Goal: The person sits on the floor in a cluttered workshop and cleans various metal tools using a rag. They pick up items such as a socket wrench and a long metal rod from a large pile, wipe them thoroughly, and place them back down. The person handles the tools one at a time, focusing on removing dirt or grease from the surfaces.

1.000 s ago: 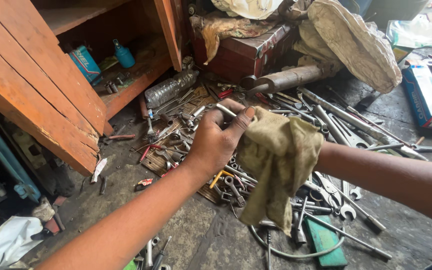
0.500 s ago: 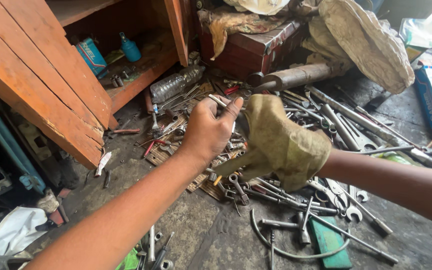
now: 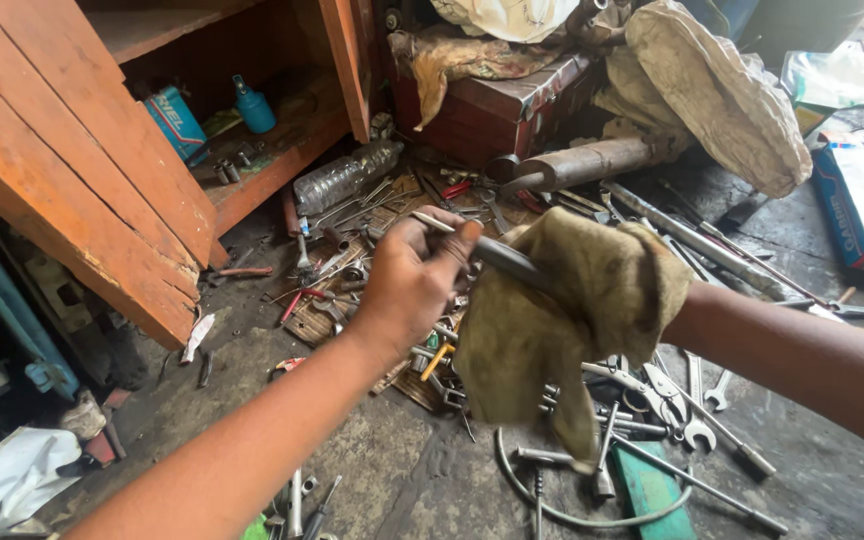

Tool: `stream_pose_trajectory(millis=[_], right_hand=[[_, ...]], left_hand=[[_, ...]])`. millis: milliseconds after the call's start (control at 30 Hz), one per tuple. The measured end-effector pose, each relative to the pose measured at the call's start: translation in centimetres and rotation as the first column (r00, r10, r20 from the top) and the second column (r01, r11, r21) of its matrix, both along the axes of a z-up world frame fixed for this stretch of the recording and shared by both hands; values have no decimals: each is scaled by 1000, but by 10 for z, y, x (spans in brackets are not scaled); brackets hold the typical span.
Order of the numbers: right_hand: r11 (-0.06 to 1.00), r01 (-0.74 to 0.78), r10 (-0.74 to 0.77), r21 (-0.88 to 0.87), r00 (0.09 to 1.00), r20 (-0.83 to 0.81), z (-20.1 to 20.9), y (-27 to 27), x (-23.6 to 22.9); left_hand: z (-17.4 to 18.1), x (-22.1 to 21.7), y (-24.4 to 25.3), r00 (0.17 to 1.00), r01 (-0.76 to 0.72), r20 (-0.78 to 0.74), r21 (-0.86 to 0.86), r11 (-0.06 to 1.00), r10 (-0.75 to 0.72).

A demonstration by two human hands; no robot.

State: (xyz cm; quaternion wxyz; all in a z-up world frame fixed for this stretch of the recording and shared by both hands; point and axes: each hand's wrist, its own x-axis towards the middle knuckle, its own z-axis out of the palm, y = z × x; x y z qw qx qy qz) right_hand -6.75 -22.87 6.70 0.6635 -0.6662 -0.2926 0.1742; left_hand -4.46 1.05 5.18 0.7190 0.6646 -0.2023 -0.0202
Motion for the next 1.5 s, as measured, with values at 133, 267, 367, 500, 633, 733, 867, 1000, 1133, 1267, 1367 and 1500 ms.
stream_pose_trajectory(millis=[133,267,367,500,633,733,867,1000,1133,1267,1367,1500], right_hand=[[999,7,5,49,974,-227,-6,-8,7],[980,-14,94,199,912,-400,-19,-15,22],[836,-465,450,291,885,123,-24,-20,39],[995,3,13,98,988,-156,-28,-41,35],[939,205,-185,-275,978,96,-38,-54,44],[736,369,-164,-568,910,380,-49,-58,58],[537,371,-12,-758,902,432,-86,-42,72],[440,317,97,-840,913,396,-113,-20,89],[368,259,153,-893,930,333,-137,-15,89],[323,204,196,-924,941,276,-155,-9,79],[299,182,222,-937,942,254,-162,-1,76],[267,156,245,-951,944,223,-168,0,73]], left_hand=[[-6,18,20,966,-120,-222,68,990,132],[-33,37,48,938,-257,-170,240,936,301],[-66,53,70,909,-208,-318,212,955,269],[-110,61,97,947,-179,-188,364,914,260],[-139,64,122,842,78,-504,469,880,194],[-178,69,161,809,272,-572,568,777,136],[-255,54,223,788,459,-572,792,403,226],[-314,11,263,724,525,-607,793,308,327],[-332,-15,265,557,593,-750,660,462,357],[-324,-23,252,515,614,-780,625,483,354],[-304,-25,246,622,650,-696,714,259,359],[-286,-28,239,631,735,-709,676,50,315]])
